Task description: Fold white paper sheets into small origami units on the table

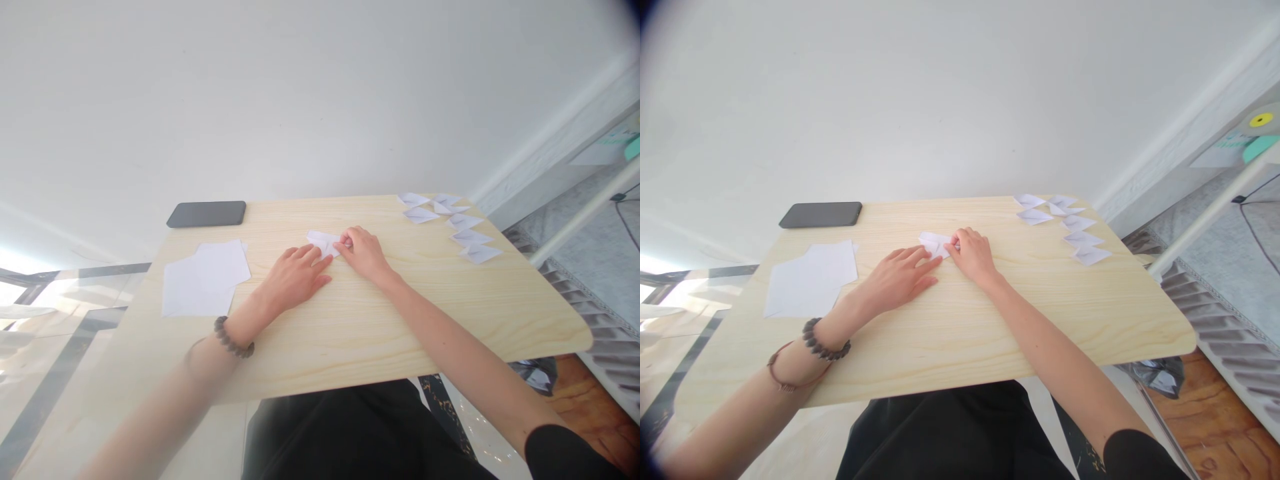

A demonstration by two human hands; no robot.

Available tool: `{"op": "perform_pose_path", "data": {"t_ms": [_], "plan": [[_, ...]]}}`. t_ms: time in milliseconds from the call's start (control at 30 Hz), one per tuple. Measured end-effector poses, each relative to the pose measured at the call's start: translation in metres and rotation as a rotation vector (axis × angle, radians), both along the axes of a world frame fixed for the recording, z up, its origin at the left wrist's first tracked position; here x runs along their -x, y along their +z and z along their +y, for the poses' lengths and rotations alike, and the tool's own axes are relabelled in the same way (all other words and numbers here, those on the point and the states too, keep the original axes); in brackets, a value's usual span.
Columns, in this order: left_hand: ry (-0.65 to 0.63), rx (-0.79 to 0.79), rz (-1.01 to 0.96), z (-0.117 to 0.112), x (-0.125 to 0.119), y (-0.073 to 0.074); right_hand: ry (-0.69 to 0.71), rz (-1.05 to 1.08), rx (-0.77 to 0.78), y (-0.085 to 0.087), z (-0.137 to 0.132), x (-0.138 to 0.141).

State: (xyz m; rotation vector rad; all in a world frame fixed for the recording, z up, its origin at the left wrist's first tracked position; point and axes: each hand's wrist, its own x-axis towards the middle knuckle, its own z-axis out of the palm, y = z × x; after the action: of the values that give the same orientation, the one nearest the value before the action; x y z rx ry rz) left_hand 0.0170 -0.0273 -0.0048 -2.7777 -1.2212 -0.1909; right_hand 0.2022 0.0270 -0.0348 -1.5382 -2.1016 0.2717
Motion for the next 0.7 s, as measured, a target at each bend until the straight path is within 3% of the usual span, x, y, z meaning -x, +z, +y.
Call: {"op": "perform_pose_path", "data": {"t_ms": [367, 700], "plan": [[0.008, 0.004, 0.004, 0.001, -0.001, 0.002, 0.128, 0.082, 0.045, 0.006, -0.006, -0.011], [0.005, 0.009, 0.009, 0.001, 0.000, 0.002, 0.169, 0.265, 0.278, 0.016, 0.007, -0.029]]}}
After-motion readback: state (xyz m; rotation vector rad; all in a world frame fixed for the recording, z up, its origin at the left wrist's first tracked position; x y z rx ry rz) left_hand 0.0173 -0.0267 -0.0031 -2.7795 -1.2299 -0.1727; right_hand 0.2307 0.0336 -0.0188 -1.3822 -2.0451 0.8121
